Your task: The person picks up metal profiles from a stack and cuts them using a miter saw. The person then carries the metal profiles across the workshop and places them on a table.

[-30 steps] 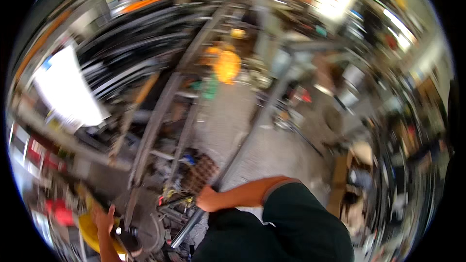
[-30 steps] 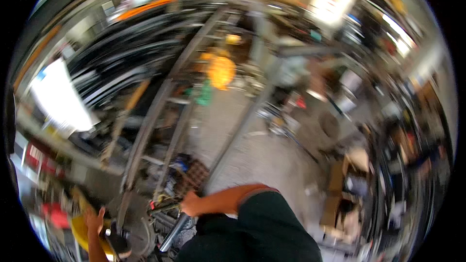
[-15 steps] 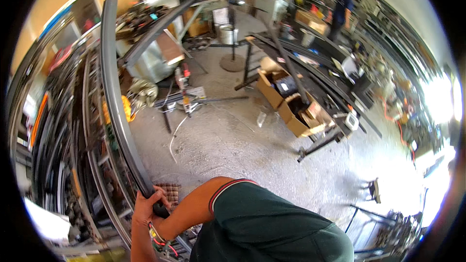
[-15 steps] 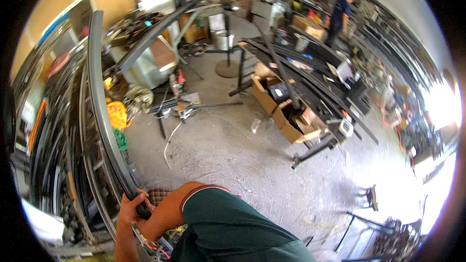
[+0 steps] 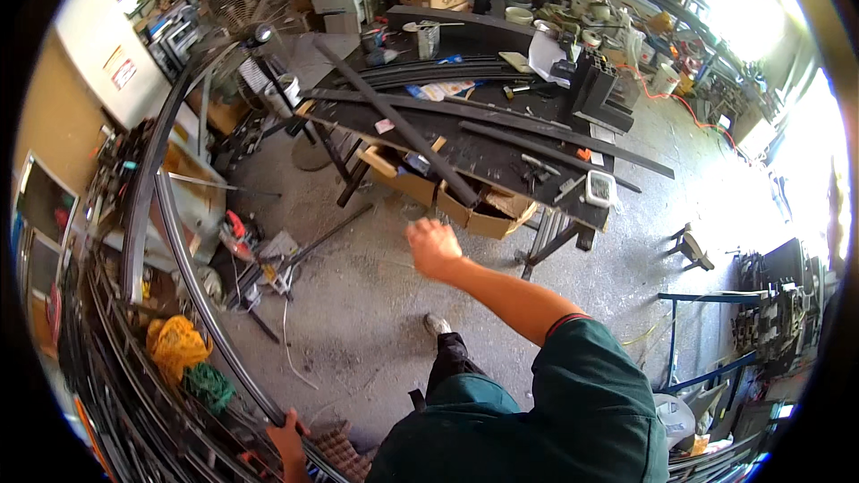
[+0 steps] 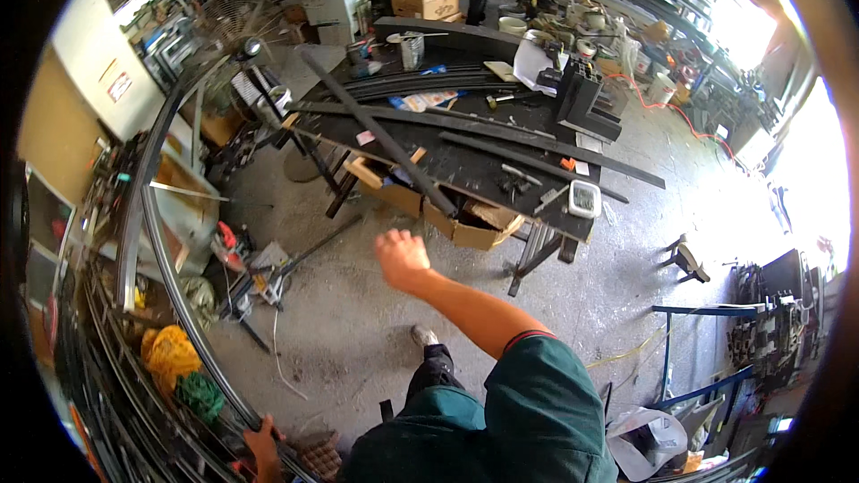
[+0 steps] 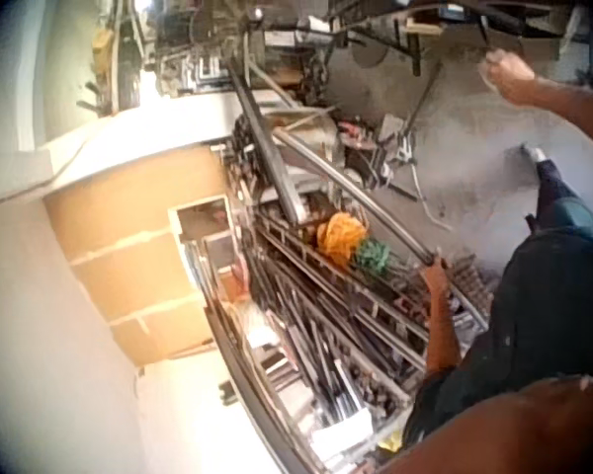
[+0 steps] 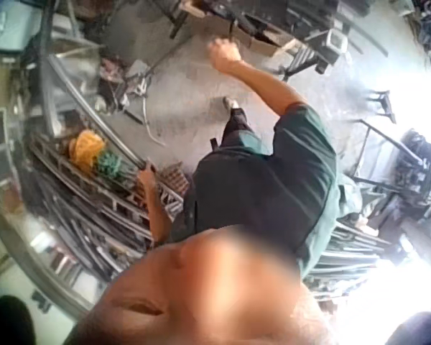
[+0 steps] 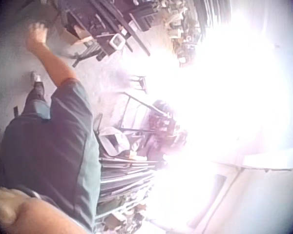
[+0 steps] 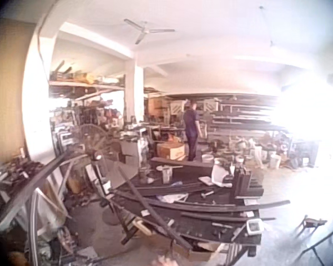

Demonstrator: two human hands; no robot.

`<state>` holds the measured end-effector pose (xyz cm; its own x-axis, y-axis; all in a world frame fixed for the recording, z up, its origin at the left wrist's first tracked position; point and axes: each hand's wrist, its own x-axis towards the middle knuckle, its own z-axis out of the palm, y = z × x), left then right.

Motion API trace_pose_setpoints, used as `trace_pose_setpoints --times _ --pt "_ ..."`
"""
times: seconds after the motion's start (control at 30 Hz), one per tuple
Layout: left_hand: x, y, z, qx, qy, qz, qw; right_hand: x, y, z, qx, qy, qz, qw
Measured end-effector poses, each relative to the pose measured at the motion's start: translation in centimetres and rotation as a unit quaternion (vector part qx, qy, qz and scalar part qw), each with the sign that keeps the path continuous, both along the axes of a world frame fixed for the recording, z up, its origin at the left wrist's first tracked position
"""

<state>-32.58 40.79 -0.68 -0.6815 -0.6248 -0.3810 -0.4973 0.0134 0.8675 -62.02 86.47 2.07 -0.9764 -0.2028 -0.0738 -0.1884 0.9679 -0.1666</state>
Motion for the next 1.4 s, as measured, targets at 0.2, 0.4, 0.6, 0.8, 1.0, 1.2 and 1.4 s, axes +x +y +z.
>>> trace_pose_setpoints --times 0.2,0.4,0.6,0.8,1.0,1.2,1.4 --pt "-10.4 4.9 0.3 0.013 -0.079 -0.004 0.997 -14.4 9.1 -6.3 0.024 -0.002 -0.292 0.956" --pt "-17.3 5.0 1.5 -0.015 -0.052 -0.019 0.998 -19.7 9.6 -9.7 -0.052 -0.105 -0.303 0.946" --pt "-25.4 7.3 4.8 -0.127 -0.173 -0.285 0.934 -17.7 8.7 -6.5 -0.209 -0.158 -0.329 0.907" --pt "-35.4 11.7 2.3 -0.154 -0.116 -0.323 0.927 -1.0 10.7 -0.4 -0.315 -0.148 -0.35 0.87" --pt "-43.5 23.5 2.8 0.088 0.056 -0.45 0.887 24.0 12.8 5.7 -0.233 0.026 -0.536 0.811" --pt "-41.0 45.3 7.9 0.17 0.101 -0.591 0.782 38.1 11.0 4.4 -0.231 0.217 -0.643 0.697" --pt "-28.6 70.2 12.4 0.243 0.09 -0.732 0.63 44.6 30.0 2.4 -0.2 0.3 -0.728 0.584"
